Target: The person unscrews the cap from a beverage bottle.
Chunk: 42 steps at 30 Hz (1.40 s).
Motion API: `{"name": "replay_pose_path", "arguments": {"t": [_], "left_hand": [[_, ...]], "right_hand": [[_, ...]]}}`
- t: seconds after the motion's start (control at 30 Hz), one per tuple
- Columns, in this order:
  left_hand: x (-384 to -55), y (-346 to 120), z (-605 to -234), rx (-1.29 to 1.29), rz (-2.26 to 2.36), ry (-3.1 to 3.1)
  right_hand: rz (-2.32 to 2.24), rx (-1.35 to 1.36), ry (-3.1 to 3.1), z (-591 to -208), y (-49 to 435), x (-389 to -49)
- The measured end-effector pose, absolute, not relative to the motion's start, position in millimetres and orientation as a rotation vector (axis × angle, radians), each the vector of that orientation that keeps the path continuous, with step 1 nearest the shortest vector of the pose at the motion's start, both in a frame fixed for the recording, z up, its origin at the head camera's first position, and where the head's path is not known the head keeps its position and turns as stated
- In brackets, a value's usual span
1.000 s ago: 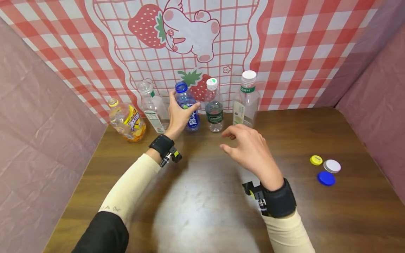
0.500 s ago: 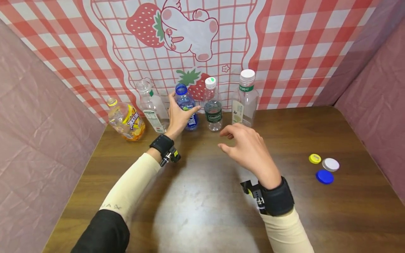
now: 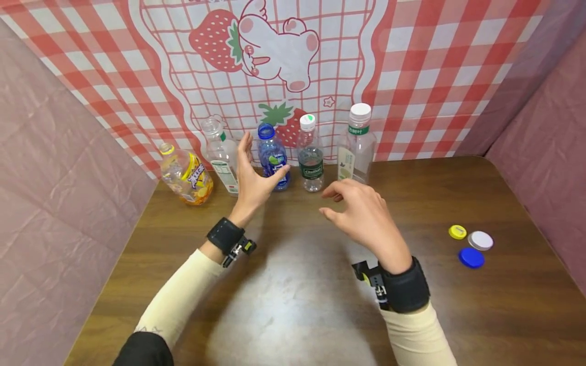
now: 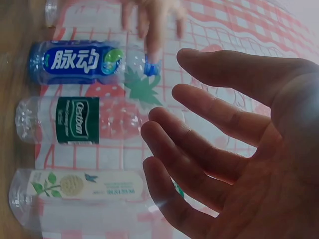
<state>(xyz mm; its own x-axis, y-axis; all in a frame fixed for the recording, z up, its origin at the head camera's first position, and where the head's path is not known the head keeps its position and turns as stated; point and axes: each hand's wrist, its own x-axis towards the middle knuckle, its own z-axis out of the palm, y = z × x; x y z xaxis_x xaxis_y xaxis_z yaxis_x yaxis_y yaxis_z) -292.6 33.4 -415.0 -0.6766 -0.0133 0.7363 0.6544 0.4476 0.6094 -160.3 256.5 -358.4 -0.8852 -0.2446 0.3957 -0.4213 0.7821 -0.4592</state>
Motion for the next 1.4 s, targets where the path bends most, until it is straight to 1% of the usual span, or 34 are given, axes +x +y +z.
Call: {"name": "replay_pose_path", "arguments": {"t": [0.2,0.3,0.37,0.47,0.6,0.83,1.1,1.4], "left_hand": [[-228.0,45.7,-390.6,-0.790,-1.238,-1.807],[-211.3,53.8,-388.8,-0.814,-1.300,-1.834],[-210.3,59.8,-393.0,-0.803,-1.362,-1.894],[-229.1,69.4,-413.3,-0.768,-1.407,-1.995],[-263.9,85.6,-433.6,-0.725,-1.367,-2.076],[-300.2,114.6,-429.6,-0.640,-1.333,-2.133],[-330.7,137.5,-439.3,-0.517,-1.373,-2.064],[-346.0,145.0,-459.2,-0.455,-1.388,-1.982]], "right_hand": [[0.817,0.501,-2.635,-353.7,267.6,-158.6],[0.829,0.490,-2.628,-351.1,272.7,-158.4],[0.832,0.475,-2.621,-349.8,276.2,-157.9],[0.843,0.449,-2.611,-349.2,280.4,-156.3],[0.867,0.440,-2.598,-349.5,284.9,-155.4],[0.869,0.448,-2.587,-351.5,286.9,-155.5],[0.846,0.438,-2.602,-350.1,288.5,-155.3],[0.863,0.443,-2.614,-350.0,289.1,-152.9]]}}
